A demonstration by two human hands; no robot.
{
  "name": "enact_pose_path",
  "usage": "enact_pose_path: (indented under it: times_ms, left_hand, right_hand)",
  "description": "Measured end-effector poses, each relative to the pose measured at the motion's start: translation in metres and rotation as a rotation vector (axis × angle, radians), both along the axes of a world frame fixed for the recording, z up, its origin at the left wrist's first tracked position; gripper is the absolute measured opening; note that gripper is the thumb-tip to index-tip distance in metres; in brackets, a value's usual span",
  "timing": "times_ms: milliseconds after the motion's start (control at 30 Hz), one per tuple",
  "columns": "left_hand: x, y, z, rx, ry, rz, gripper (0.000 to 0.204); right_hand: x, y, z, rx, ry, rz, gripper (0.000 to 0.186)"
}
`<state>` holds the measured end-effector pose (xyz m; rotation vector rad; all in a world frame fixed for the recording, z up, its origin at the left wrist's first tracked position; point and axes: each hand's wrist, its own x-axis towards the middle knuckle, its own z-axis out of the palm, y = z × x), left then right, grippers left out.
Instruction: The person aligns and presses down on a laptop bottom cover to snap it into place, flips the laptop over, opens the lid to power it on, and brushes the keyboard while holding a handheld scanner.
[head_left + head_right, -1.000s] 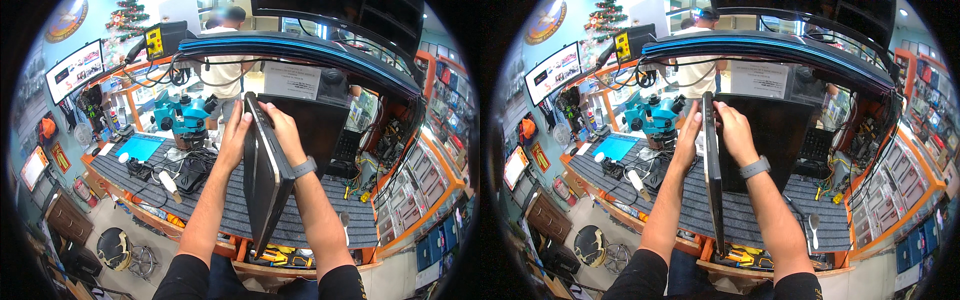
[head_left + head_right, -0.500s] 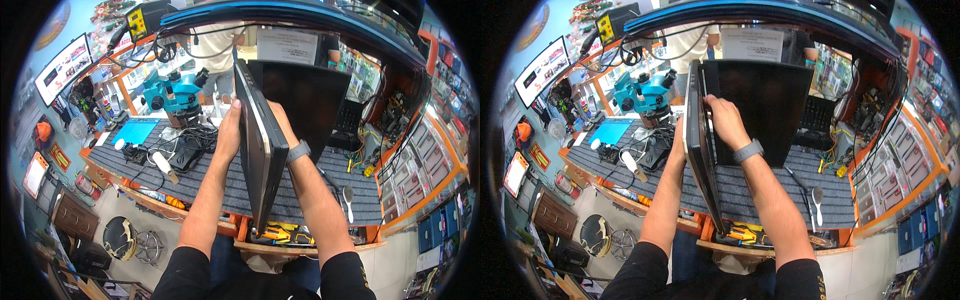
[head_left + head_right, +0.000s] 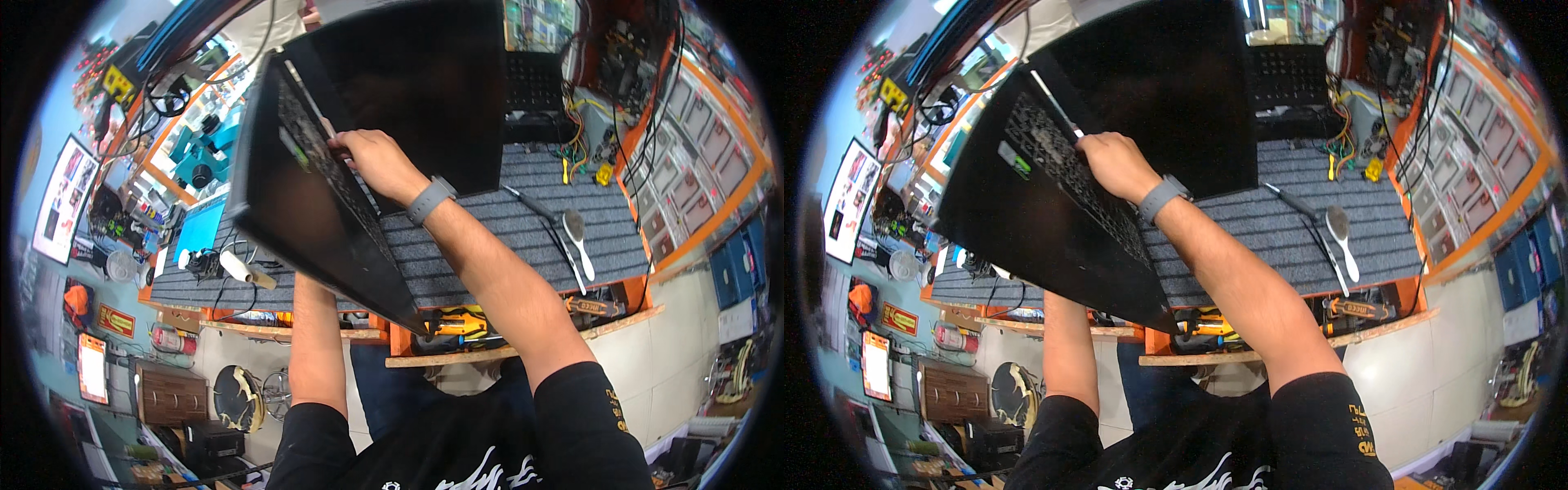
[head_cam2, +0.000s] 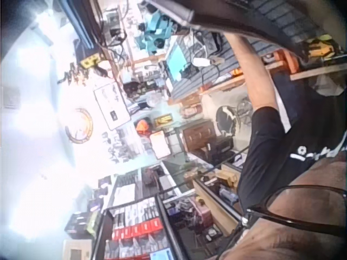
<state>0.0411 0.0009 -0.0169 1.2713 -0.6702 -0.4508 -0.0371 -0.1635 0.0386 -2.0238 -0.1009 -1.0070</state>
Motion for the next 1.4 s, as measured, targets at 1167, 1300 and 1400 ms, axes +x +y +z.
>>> enact_pose_path:
  times_ms: [1167, 1300, 1400]
  left_hand:
    - [-0.043, 0.066, -0.136, 0.094, 0.157, 0.220, 0.040]
    - [-0.039, 0.063, -0.139, 0.089, 0.160, 0.218, 0.037]
    - [-0.045, 0.065, -0.141, 0.102, 0.155, 0.218, 0.036]
  right_hand:
    - [0.003, -0.027, -0.150, -0.035, 0.344, 0.011, 0.044]
    - [-0.002, -0.028, -0.160, 0.479, 0.458, 0.240, 0.047]
    - [-0.004, -0.022, -0.172, 0.510, 0.437, 0.233, 0.048]
